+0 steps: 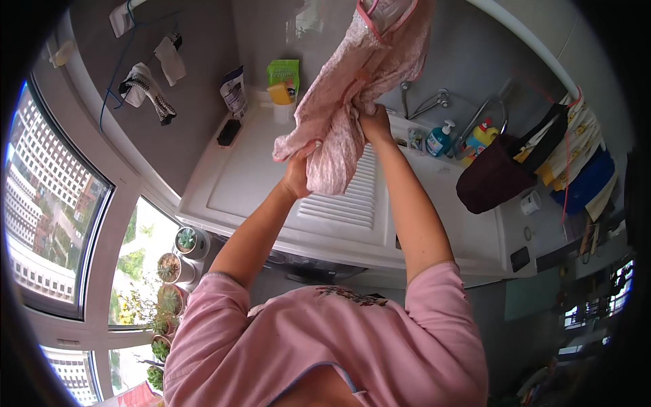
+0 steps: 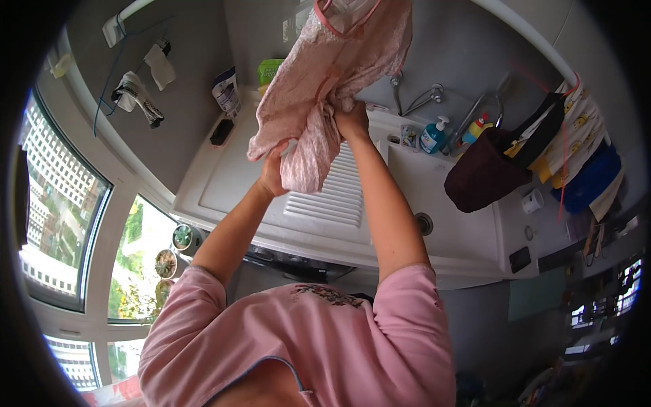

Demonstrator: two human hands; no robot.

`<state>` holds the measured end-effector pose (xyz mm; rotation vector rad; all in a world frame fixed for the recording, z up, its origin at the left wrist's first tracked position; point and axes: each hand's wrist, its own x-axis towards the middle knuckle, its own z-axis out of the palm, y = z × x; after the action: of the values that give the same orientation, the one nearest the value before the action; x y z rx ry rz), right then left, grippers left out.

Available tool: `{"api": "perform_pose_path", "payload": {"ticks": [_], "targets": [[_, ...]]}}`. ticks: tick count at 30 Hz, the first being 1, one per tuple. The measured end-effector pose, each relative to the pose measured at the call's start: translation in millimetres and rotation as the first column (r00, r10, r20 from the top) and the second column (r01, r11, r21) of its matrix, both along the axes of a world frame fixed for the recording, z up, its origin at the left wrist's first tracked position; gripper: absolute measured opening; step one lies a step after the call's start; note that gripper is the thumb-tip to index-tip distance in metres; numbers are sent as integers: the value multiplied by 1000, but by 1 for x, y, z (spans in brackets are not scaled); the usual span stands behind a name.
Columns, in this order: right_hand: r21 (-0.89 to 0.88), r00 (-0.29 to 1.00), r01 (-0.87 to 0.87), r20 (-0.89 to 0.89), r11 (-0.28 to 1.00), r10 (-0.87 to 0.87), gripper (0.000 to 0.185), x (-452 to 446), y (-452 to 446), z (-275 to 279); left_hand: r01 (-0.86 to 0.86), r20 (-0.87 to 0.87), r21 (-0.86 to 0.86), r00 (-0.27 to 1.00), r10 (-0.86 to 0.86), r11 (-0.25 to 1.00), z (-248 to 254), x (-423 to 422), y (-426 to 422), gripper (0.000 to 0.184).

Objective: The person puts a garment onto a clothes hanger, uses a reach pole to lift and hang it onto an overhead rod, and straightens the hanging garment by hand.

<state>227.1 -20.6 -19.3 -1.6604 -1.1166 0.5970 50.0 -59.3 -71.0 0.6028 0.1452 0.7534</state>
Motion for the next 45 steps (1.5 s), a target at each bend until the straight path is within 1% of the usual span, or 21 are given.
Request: {"api": "perform_pose_path", "payload": {"ticks": [1, 2, 5, 8, 11, 12, 14, 17, 19, 25, 27, 28, 29, 31, 33, 35, 37, 39, 40, 42, 45], "targets": [[-2, 955, -160, -255, 987, 154, 64, 4, -10, -5, 87, 73, -113, 994, -79, 990, -12, -2, -5, 52], [-2, 956, -157, -252, 988, 152, 64, 8, -16, -16, 71, 30, -64, 997, -69, 995, -32, -1, -8, 54], [223, 559, -349, -730, 910, 393, 56, 11, -47, -44, 55, -34, -96, 998, -59, 994, -53, 8, -31, 50], [232, 461, -352, -800, 907, 384, 50, 16, -68, -74, 123, -73, -181, 988, -138, 976, -61, 18, -38, 45], [203, 475, -391, -791, 898, 386, 47, 24, -79, -97, 189, -220, 114, 962, -161, 975, -92, 31, -26, 37], [206, 472, -389, -793, 898, 386, 47, 26, -84, -101, 85, 104, -117, 992, -73, 990, -130, 36, -9, 39], [202, 471, -390, -794, 898, 383, 48, 33, -87, -112, 180, 129, -230, 980, -154, 956, -116, 36, -16, 38], [128, 485, -598, -728, 791, 485, 51, 43, -84, -130, 368, 148, -333, 930, -337, 868, -127, 39, -12, 36], [12, 652, -648, -508, 761, 563, 53, 29, -82, -131, 242, -79, 67, 968, -236, 968, -177, 48, 10, 38], [111, 907, -286, -288, 952, 306, 50, -11, -62, -118, 466, 351, -28, 833, -428, 884, -147, 45, -15, 42], [143, 978, -167, -100, 976, 182, 49, -13, -53, -119, -25, 64, -243, 997, 42, 970, -112, 39, -31, 43], [160, 984, -175, 0, 972, 177, 48, -13, -46, -122, -205, -40, 29, 978, 206, 978, -112, 36, -34, 48], [161, 984, -174, 0, 971, 176, 48, -18, -46, -119, -204, -40, 30, 978, 205, 978, -100, 33, -37, 48], [78, 965, -42, 263, 996, 20, 52, -34, -51, -102, -99, -434, 770, 643, 631, 630, -71, 27, -42, 57], [-26, 941, -80, 327, 996, 84, 55, -39, -55, -82, -85, -455, 758, 642, 617, 647, -66, 25, -32, 63], [4, 937, -173, 308, 985, 164, 53, -34, -55, -75, -2, -514, 467, 813, 273, 884, -54, 21, -28, 59], [-16, 925, -257, 285, 966, 251, 57, -16, -53, -72, -10, -533, 323, 824, 191, 946, -92, 29, -6, 54], [-84, 725, -640, -394, 764, 565, 67, 0, -75, -42, 108, -287, -73, 950, -125, 991, -48, 16, -26, 47], [-82, 725, -642, -390, 763, 568, 67, 18, -80, -46, 56, -251, -64, 965, -71, 996, -42, 13, -31, 42], [122, 420, -743, -681, 658, 600, 73, 49, -89, -74, 183, -36, -206, 980, -195, 961, -37, 5, -34, 42], [270, 212, -593, -856, 758, 471, 80, 35, -109, -125, 259, 98, -361, 966, -240, 896, -44, 17, -44, 47]]}}
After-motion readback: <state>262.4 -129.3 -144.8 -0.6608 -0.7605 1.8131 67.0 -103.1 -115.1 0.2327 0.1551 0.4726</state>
